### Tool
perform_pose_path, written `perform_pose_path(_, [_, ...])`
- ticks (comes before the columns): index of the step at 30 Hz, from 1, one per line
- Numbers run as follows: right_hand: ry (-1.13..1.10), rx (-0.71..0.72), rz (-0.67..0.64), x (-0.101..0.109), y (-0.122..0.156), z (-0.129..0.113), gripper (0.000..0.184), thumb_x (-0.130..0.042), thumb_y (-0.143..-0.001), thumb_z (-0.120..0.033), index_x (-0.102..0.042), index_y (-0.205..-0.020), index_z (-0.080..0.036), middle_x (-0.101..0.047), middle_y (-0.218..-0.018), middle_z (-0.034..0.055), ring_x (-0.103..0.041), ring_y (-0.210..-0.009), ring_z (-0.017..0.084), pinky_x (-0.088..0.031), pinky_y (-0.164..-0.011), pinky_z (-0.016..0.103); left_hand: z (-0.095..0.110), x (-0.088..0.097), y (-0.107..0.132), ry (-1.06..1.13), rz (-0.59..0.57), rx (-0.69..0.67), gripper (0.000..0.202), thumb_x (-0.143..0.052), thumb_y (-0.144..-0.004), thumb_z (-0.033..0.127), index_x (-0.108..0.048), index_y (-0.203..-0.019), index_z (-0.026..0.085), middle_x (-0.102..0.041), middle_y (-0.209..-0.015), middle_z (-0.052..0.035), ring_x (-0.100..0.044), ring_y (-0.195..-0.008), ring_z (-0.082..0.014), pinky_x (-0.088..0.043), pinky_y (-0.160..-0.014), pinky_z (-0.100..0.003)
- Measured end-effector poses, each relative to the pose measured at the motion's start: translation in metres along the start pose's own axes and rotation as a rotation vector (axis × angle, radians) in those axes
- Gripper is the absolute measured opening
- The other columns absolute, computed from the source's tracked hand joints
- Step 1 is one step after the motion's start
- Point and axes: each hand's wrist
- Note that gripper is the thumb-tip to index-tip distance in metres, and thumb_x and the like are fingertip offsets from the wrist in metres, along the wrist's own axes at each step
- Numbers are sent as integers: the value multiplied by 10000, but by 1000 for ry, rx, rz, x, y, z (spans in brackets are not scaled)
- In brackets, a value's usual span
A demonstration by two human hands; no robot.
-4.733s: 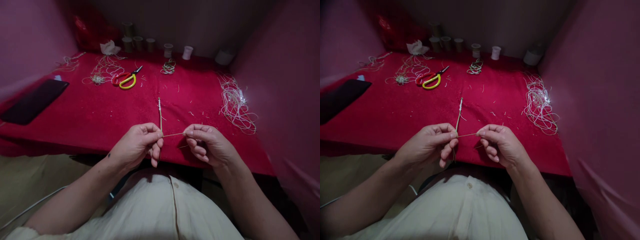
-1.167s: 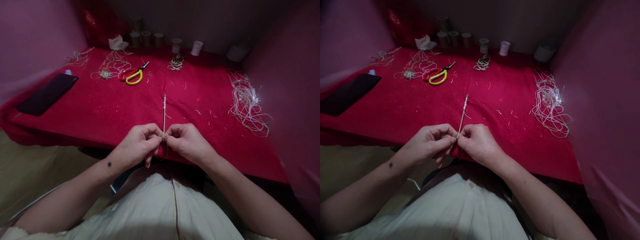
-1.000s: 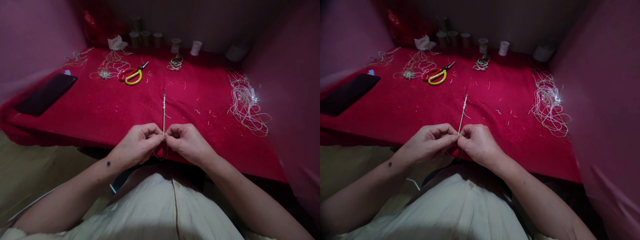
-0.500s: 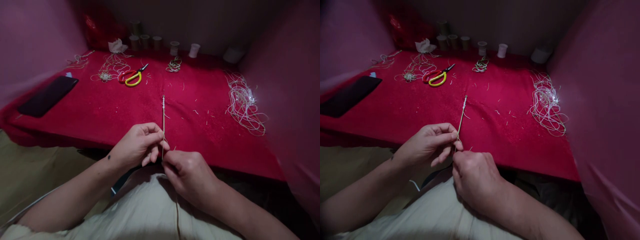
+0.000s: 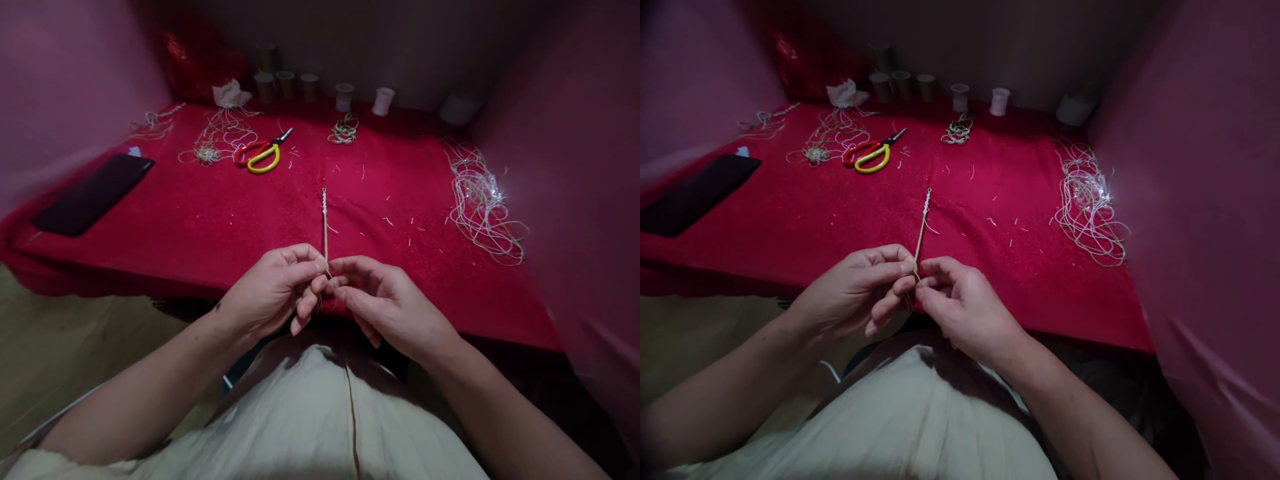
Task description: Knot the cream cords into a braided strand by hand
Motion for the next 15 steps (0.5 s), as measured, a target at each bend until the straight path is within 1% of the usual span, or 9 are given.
perform_pose_path(1, [-54,-63,-62,-1,-3,1,186,-560,-819,-267,-594,-969,-162,-589,-692,-25,-374,-338,35,-292,-303,177,0,0,0,-5,2,-2,115,-549,-836,183,-486,-742,163,-524,-564,60,-417,-303,-36,-376,-249,-142])
perform_pose_path(2, [-81,-104,-79,-1,-5,3,154,-576,-807,-280,-601,-892,-154,-550,-619,-41,-348,-315,30,-260,-280,168,0,1,-1,-10,6,-4,112,-547,-837,180,-486,-746,164,-525,-558,60,-420,-302,-38,-373,-247,-142])
perform_pose_path(4, [-91,-138,-20,2,-7,5,141,-603,-783,-279,-590,-750,-143,-480,-516,-64,-316,-295,21,-224,-263,151,-1,2,-2,-18,8,-12,114,-541,-843,179,-482,-747,164,-524,-553,60,-415,-296,-40,-370,-240,-145])
perform_pose_path(6, [-119,-138,48,8,-6,7,178,-613,-773,-291,-562,-681,-148,-445,-466,-75,-299,-283,20,-208,-255,144,-1,3,-2,-24,4,-20,120,-539,-846,180,-481,-742,163,-521,-558,60,-406,-294,-38,-376,-236,-150])
perform_pose_path(9, [-188,-133,60,19,-5,9,204,-629,-759,-313,-546,-661,-154,-471,-471,-71,-299,-276,22,-198,-248,148,-2,4,-2,-22,-12,-26,123,-538,-848,180,-484,-739,160,-520,-571,59,-403,-301,-34,-394,-241,-158])
perform_pose_path(11, [-182,-125,67,24,-5,8,215,-635,-752,-315,-551,-645,-149,-497,-476,-59,-298,-271,20,-186,-247,153,-3,4,-3,-21,-27,-28,123,-536,-848,175,-485,-737,158,-522,-577,58,-410,-306,-35,-403,-243,-162])
perform_pose_path(13, [-122,-103,144,27,-5,6,203,-636,-753,-306,-577,-654,-139,-537,-495,-41,-304,-272,17,-190,-252,157,-4,4,-3,-21,-37,-33,126,-536,-845,168,-482,-731,157,-529,-586,55,-417,-309,-36,-409,-245,-166])
perform_pose_path(15, [-22,-39,288,28,-5,3,147,-638,-750,-272,-627,-735,-126,-582,-542,-24,-323,-283,15,-220,-261,160,-4,4,-4,-21,-34,-42,133,-537,-845,166,-479,-726,156,-530,-582,55,-417,-309,-37,-409,-245,-165])
Point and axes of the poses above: each hand's wrist, its own y-axis away from the middle knuckle, its own x-axis out of the back of the hand, z = x × y
